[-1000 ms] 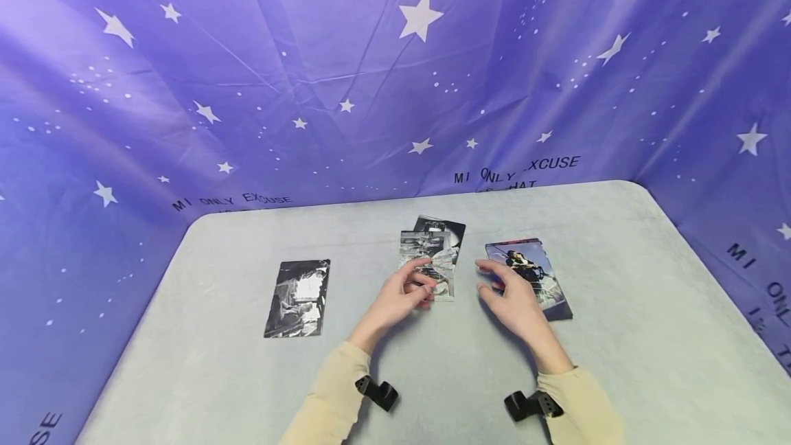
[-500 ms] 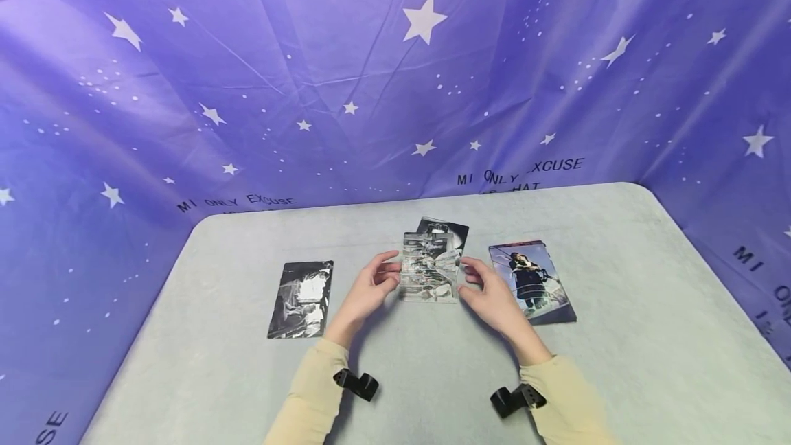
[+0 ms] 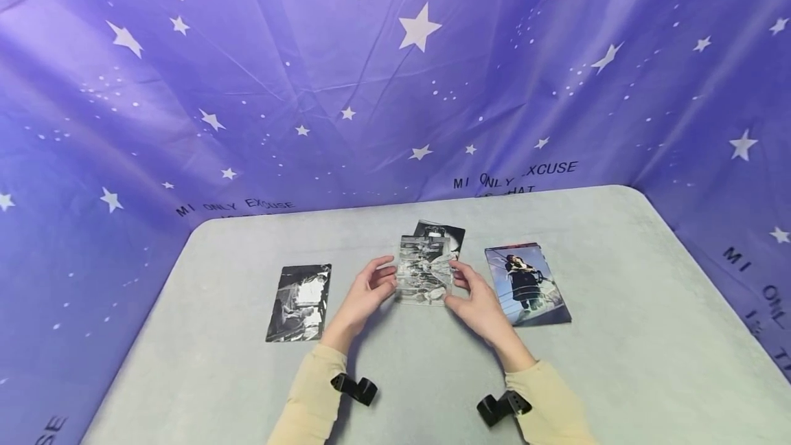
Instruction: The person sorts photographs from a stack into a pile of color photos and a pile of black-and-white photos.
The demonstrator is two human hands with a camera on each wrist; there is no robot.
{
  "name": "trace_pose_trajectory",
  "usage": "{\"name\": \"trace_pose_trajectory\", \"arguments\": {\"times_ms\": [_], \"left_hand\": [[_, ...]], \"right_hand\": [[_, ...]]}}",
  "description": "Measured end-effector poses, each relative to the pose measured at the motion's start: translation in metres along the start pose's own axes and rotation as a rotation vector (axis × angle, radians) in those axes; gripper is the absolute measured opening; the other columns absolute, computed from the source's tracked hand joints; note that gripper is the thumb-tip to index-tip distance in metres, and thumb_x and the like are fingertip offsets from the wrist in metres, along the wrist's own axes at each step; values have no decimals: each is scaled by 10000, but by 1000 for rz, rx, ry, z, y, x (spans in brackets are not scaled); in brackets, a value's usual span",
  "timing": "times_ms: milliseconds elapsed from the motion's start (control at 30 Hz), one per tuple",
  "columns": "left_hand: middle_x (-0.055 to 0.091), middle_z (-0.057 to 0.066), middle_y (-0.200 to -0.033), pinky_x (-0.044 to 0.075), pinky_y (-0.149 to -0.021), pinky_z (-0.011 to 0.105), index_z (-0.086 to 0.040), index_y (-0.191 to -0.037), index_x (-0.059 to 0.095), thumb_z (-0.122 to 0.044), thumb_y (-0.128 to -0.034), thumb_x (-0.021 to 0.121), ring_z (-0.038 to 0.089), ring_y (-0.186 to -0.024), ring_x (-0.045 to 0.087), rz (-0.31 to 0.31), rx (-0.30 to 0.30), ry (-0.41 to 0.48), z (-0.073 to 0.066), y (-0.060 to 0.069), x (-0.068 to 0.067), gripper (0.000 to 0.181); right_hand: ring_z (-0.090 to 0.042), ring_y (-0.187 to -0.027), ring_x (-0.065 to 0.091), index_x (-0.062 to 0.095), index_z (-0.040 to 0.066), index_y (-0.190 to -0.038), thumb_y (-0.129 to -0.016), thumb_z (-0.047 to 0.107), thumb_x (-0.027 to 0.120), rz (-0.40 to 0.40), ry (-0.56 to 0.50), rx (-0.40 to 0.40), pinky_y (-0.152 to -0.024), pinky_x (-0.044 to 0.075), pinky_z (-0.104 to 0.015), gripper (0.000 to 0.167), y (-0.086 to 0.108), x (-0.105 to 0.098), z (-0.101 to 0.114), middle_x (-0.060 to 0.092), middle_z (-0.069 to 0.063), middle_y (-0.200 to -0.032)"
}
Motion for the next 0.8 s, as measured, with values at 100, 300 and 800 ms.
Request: {"name": "trace_pose_trajectory", "arguments": {"times_ms": [100,300,800], "left_hand": [[454,381,-1303,385,-1020,490,133,-1346,406,81,-871,541,494,-1214,445,-3,-2,16,13,-4,-1,496],[471,355,-1311,403,-1011,466,101,-1366,408,38,-871,561,460,-1222,459,-24,8,34,23,-6,-1,522],[533,300,-1273,444,-965,400,87,-1296,486,59,-855,555,404,-1175,513,-42,-19,-7,26,-9,4,447]], "right_hand": [[-471,-1181,479,384,-76,-1407,-787,-80,668,2,-21,5,-1002,384,-533,682,1,2,0,484,-336,-1271],[-474,-1215,431,308,-67,-1450,-798,-66,665,43,-91,39,-1017,368,-534,744,0,0,-1,429,-349,-1321],[-438,-1191,438,154,6,-1527,-830,-35,658,80,-126,83,-906,445,-300,861,-3,-3,-4,357,-344,-1396]]}}
Point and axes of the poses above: each hand's wrist, its own y-axis away from the middle knuckle, its own x-axis out of the palm, z = x × y, the point moved 2 cm from there along -y, towards the middle knuckle
